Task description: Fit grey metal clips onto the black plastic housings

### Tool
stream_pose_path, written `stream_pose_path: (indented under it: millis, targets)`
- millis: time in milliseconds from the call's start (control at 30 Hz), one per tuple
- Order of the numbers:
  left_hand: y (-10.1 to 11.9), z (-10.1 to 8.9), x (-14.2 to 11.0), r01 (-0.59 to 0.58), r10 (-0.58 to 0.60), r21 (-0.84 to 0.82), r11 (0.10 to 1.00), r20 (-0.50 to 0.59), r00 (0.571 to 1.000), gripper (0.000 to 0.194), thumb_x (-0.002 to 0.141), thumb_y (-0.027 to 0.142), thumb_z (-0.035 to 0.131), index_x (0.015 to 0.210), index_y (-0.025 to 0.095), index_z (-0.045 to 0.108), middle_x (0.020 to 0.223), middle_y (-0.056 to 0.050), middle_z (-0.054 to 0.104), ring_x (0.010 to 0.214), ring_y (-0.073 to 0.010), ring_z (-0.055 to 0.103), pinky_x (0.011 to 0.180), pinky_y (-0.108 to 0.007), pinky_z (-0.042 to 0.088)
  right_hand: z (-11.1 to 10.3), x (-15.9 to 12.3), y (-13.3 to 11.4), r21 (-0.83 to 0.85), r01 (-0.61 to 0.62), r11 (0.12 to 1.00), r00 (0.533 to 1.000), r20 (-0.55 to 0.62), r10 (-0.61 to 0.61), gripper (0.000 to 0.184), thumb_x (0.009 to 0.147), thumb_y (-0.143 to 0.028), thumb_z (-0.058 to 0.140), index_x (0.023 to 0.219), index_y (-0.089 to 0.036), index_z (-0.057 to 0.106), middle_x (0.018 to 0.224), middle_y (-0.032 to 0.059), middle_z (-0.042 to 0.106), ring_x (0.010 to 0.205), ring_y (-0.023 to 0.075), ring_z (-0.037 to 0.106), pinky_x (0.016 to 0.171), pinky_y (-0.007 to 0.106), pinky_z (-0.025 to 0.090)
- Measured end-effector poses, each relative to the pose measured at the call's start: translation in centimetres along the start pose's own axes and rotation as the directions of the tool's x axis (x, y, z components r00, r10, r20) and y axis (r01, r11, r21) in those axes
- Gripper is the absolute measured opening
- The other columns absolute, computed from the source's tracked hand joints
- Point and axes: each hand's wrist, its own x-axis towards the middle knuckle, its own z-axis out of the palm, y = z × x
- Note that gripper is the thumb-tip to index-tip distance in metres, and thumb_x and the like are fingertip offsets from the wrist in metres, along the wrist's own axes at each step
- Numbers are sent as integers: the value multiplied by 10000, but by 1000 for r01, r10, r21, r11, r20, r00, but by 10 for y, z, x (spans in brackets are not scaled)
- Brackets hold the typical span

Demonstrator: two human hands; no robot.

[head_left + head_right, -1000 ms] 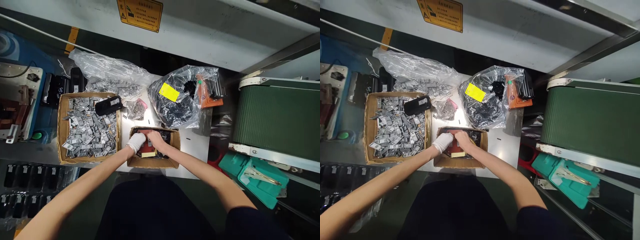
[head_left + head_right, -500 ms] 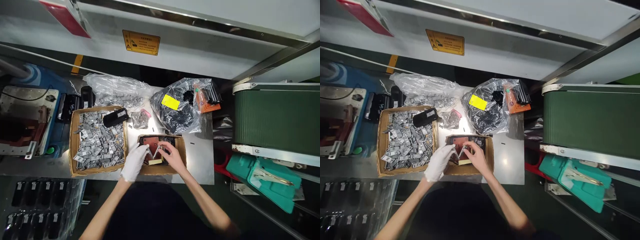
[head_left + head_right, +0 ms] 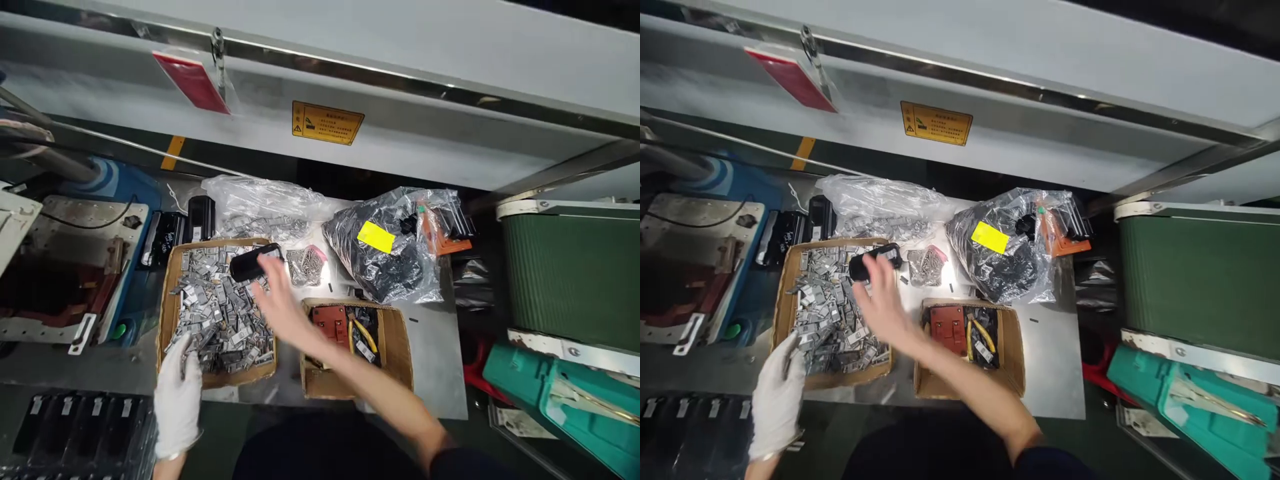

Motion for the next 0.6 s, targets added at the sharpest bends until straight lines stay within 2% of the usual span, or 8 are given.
stream_pose_path:
  millis: [67,100,167,233,300,367,500,600]
  targets:
    - [-5,-3,5,30,-30,-9,1000,9,1000,673,904,615,440,1286,97,635,1311,-207,650,1251,-386,587,1161,-608,395,-43,64,-21,-262,169,950,920,-303,-247,457,1068,-273,251,1487,-175,404,1568,141,404,1455,217,363,1219,435,294]
    - [-7,-1,6,45,-44,-28,999,30,999,663,899,625,449,1277,115,638,1314,-196,651,1257,-379,586,1165,-602,396,-63,98,-27,-424,113,899,900,-340,-273,472,1058,-175,174,1429,-135,463,1506,152,475,1406,203,420,1192,402,325]
    - [-11,5,8,76,-69,-72,995,91,993,625,898,629,463,1257,151,644,1328,-173,649,1292,-365,566,1179,-593,386,-94,160,-27,-705,-64,707,984,-162,-72,466,1022,-65,216,1319,-117,572,1379,135,595,1282,202,542,1085,351,425]
    - [-14,14,11,76,-59,-108,991,149,987,582,907,616,471,1238,171,650,1338,-157,648,1316,-351,551,1206,-592,346,-106,203,-15,-793,-106,600,990,-25,142,276,990,-75,445,1098,-107,697,1114,95,721,1031,206,674,935,329,516]
    - [-17,23,16,57,-32,-127,990,192,981,543,917,598,473,1215,185,661,1317,-145,664,1296,-335,570,1212,-589,338,-101,225,4,-825,-114,553,971,23,236,96,943,-145,639,989,-109,716,972,63,736,886,196,700,861,352,559]
    - [-18,28,21,54,-21,-138,989,234,972,515,923,585,471,1198,199,673,1290,-132,683,1250,-315,606,1190,-573,384,-86,233,23,-862,-119,492,972,1,236,188,954,-233,675,1101,-115,684,1093,84,715,979,217,693,914,423,562]
    - [-15,29,31,67,-22,-140,988,298,954,506,925,578,474,1194,203,680,1289,-124,684,1240,-309,611,1156,-572,430,-68,237,47,-905,-53,422,989,12,150,378,1007,-124,499,1381,-75,529,1464,207,513,1349,307,498,1110,477,419]
    - [-13,27,34,75,-38,-106,992,314,949,523,919,594,465,1174,195,687,1253,-131,696,1216,-322,619,1126,-586,455,-73,244,55,-907,14,422,979,97,177,351,1011,-93,425,1322,-91,587,1510,187,476,1407,293,423,1135,417,384]
